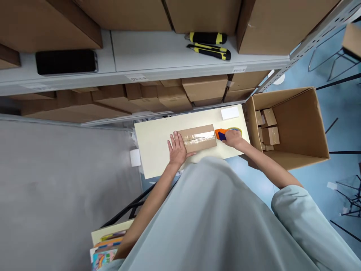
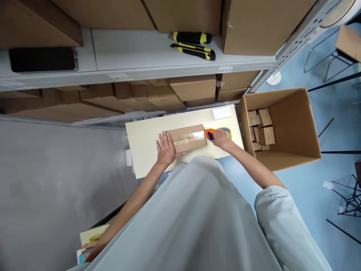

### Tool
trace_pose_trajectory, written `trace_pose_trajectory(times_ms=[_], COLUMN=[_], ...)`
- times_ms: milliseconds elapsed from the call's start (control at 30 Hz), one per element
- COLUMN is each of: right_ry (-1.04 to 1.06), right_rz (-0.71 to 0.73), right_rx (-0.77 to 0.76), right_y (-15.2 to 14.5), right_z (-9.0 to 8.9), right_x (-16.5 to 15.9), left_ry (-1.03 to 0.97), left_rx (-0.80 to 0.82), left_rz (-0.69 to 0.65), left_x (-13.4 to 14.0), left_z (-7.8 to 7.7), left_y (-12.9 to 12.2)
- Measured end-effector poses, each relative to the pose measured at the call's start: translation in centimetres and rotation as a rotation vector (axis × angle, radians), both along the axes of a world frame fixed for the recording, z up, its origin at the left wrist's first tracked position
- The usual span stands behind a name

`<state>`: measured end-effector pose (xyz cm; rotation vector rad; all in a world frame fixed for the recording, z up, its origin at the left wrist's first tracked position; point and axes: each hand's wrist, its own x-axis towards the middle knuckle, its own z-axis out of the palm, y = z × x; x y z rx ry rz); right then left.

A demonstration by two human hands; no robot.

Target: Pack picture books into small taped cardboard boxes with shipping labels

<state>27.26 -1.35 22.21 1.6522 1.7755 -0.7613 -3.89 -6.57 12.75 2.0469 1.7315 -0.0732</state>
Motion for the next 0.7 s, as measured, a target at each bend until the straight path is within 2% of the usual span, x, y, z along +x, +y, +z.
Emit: trace_pose_trajectory(times_ms=[233,300,400,467,533,600,700], right_ry=[-0.21,-0.24,-0.254,-0.243,-0.221,-0.167,-0.035], right_rz=[-0.135,-0.149,-0.175,-0.195,-0.224,-0.25,-0.232], right_rx=[-0.03,-0.006,0.133,0.249,0.325,0.37,0.424], right_y=[-1.3,-1.7,-2.1,-1.7,-0.7,0.8,3.6], right_z=[0.2,0.9,3.0,5.0,7.2,9.4,12.4], right_x=[-2.8,-3.2,-3.4,-3.7,-4.5,-5.8,-8.4], left_ry=[-0.128,-0.177,-0.292,-0.414,-0.568,-0.719,-0.872], left_rx=[0.038,0.041,0.063,0.115,0.192,0.263,0.351], left_rz=[-0.026,-0.02,0.002,0.011,0.016,0.03,0.033], left_x=[-0.8,-1.0,-1.1,-1.2,-1.3,-1.4,-1.9], left_z=[-0.6,-0.6,0.2,1.5,3.5,6.2,11.2], left_y=[-0.6,-0.8,-0.9,-0.5,0.6,2.4,6.1])
